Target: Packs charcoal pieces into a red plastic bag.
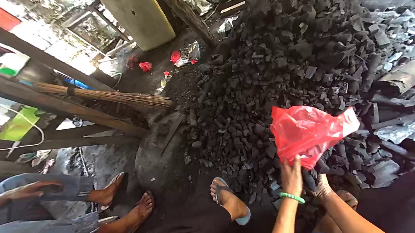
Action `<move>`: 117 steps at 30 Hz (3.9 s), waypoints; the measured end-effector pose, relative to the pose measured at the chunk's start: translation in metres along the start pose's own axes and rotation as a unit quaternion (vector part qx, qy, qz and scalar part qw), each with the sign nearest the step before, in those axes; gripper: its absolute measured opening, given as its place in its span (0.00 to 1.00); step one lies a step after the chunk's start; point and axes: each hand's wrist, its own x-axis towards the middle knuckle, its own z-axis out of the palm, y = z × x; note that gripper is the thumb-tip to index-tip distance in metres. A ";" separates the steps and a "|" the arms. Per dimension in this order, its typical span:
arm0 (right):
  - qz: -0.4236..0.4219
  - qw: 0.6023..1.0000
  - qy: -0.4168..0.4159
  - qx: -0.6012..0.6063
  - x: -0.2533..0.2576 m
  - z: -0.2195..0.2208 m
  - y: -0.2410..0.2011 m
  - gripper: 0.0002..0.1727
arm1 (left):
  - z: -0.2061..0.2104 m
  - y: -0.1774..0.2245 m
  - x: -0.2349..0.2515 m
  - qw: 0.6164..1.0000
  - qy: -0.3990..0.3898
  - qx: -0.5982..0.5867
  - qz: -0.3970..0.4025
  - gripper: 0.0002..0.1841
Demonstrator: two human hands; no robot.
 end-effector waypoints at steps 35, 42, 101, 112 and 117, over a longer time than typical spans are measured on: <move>-0.154 0.817 -0.137 -0.539 0.031 0.117 -0.156 0.23 | -0.164 0.083 0.032 0.893 -0.054 0.446 -0.029 0.41; -0.133 0.620 -0.033 -0.772 0.070 0.047 -0.085 0.46 | -0.179 0.119 -0.015 0.998 -0.032 -0.001 0.046 0.33; -0.147 0.949 -0.278 0.035 -0.055 0.187 -0.104 0.40 | -0.193 0.139 -0.057 0.980 -0.034 -0.156 0.119 0.41; -0.197 0.853 -0.351 -0.334 -0.009 0.193 -0.107 0.13 | -0.209 0.146 -0.060 0.975 0.016 -0.177 0.135 0.37; -0.203 0.493 -0.233 -0.813 0.065 0.134 -0.056 0.37 | -0.220 0.149 -0.057 0.965 0.035 -0.192 0.174 0.40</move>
